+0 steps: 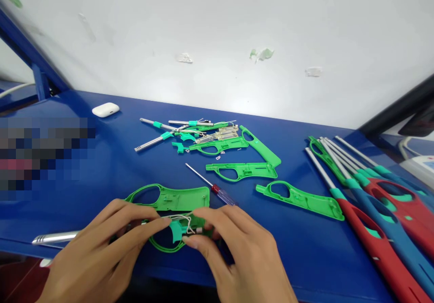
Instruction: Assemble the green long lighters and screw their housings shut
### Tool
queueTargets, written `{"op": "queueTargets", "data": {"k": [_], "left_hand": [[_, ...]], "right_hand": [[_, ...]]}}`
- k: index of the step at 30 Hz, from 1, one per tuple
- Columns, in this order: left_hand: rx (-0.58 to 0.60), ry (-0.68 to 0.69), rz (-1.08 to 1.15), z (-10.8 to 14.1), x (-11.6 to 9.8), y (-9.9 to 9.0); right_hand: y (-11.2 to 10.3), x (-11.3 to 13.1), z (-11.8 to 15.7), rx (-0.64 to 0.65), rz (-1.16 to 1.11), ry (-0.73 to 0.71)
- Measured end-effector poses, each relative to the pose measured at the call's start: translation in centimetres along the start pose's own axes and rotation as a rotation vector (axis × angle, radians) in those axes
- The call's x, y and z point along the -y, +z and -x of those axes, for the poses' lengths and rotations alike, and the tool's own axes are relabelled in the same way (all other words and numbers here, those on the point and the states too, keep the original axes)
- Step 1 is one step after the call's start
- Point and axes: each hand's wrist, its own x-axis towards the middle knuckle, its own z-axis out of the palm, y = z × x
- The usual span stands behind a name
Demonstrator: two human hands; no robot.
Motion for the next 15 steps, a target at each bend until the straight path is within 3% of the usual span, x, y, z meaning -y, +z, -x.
{"op": "queueTargets", "data": {"k": [7, 11, 15], "left_hand": [[0.049, 0.007, 0.008, 0.4, 0.4, 0.1], [0.065, 0.015, 0.027, 0.7, 0.5, 0.1], [0.1, 0.003, 0.023, 1.0, 0.5, 0.1]], "right_hand": [[-1.0, -1.1, -2.1, 0.318, 0.175, -0.145], [-0.9, -1.4, -2.7, 0.285, 0.292, -0.243], [-0.7, -1.2, -2.4, 0.221, 0.243, -0.198]]}}
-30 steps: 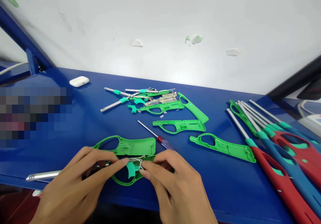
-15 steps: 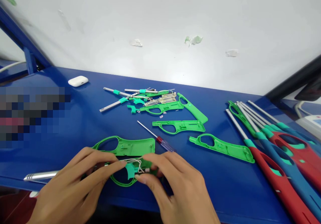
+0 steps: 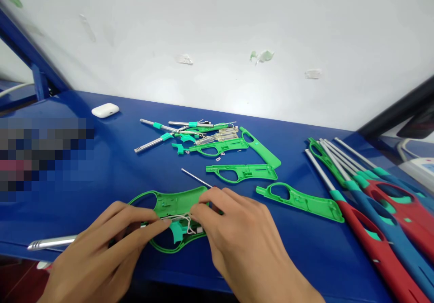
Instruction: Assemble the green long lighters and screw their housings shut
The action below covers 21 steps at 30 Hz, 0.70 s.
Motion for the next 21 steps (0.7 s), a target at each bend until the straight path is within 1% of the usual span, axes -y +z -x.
{"op": "queueTargets", "data": {"k": [3, 5, 8, 10, 13, 16, 18, 21], "left_hand": [[-0.008, 0.008, 0.002, -0.1, 0.0, 0.1], [-0.031, 0.013, 0.012, -0.3, -0.2, 0.0], [-0.07, 0.018, 0.016, -0.7, -0.3, -0.1], [-0.079, 0.023, -0.001, -0.7, -0.2, -0.1], [-0.025, 0.048, -0.031, -0.3, 0.2, 0.0], [0.043, 0.068, -0.065, 0.3, 0.5, 0.2], [0.045, 0.06, -0.08, 0.5, 0.5, 0.2], [0.043, 0.07, -0.095, 0.5, 0.4, 0.2]], "right_hand": [[0.1, 0.4, 0.1, -0.028, -0.086, 0.047], [0.2, 0.7, 0.0, -0.073, -0.116, 0.068], [0.7, 1.1, -0.3, -0.148, -0.122, 0.097], [1.1, 1.3, -0.4, -0.172, -0.111, 0.11], [1.2, 1.3, -0.5, -0.178, -0.102, 0.109], [0.6, 1.3, 0.0, -0.224, -0.094, 0.098], [-0.1, 1.2, 0.5, -0.238, -0.094, 0.085], [-0.9, 1.0, 1.3, -0.182, -0.112, 0.031]]}}
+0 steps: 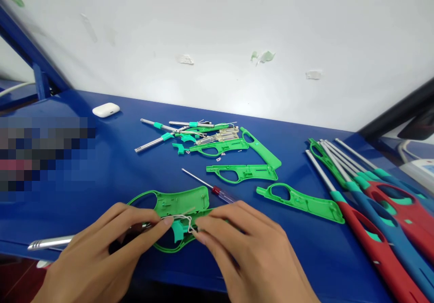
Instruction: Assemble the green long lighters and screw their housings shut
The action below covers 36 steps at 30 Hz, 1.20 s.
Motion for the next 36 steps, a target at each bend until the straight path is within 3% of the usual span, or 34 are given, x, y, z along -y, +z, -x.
{"op": "queueTargets", "data": {"k": [10, 15, 22, 28, 36], "left_hand": [[0.065, 0.056, 0.014, -0.1, -0.1, -1.0], [-0.011, -0.023, 0.049, -0.4, -1.6, -1.5], [-0.079, 0.063, -0.093, -0.7, -1.9, -1.0], [0.04, 0.069, 0.014, -1.2, -1.1, -1.3], [0.131, 0.077, 0.008, -1.1, -1.0, -1.2]], "right_hand": [[1.0, -0.5, 1.8, -0.033, 0.065, -0.073], [1.4, 0.1, 1.7, 0.044, 0.178, -0.103], [1.6, 0.2, 1.3, 0.123, 0.222, -0.121], [1.5, -0.2, 1.9, 0.169, 0.09, -0.038], [0.9, -0.5, 1.8, 0.18, 0.041, -0.031]]}}
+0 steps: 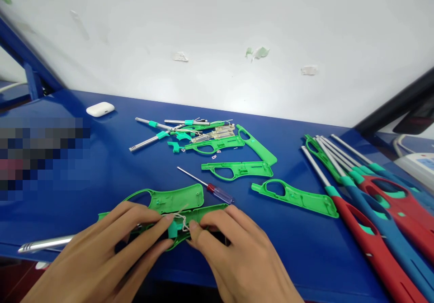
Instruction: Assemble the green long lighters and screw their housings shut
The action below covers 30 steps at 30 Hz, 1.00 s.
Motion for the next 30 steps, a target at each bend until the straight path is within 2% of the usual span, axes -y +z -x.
{"op": "queueTargets", "data": {"k": [7, 11, 12, 16, 20, 27, 30], "left_hand": [[-0.11, -0.017, -0.023, -0.9, -0.5, -0.4], [-0.087, -0.02, -0.127, -0.7, -0.9, -0.5], [-0.066, 0.021, -0.109, -0.7, -0.8, -0.5], [-0.046, -0.042, -0.052, -1.1, -0.6, -0.7], [0.003, -0.029, -0.024, -1.3, -0.3, -0.7], [-0.034, -0.104, 0.078, -1.2, 0.1, -0.6], [-0.087, -0.071, 0.064, -0.8, 0.4, -0.6]], "right_hand": [[0.4, 0.1, 0.1, 0.0, -0.02, 0.044], [0.3, 0.2, 0.1, 0.0, -0.011, 0.043], [0.3, 0.2, 0.1, 0.007, -0.008, 0.041], [0.2, 0.1, 0.0, 0.008, -0.009, 0.027], [0.1, 0.0, -0.1, -0.013, -0.033, 0.027], [-0.1, 0.2, -0.1, -0.052, -0.041, 0.018], [0.0, 0.2, -0.2, -0.092, -0.042, 0.018]]}}
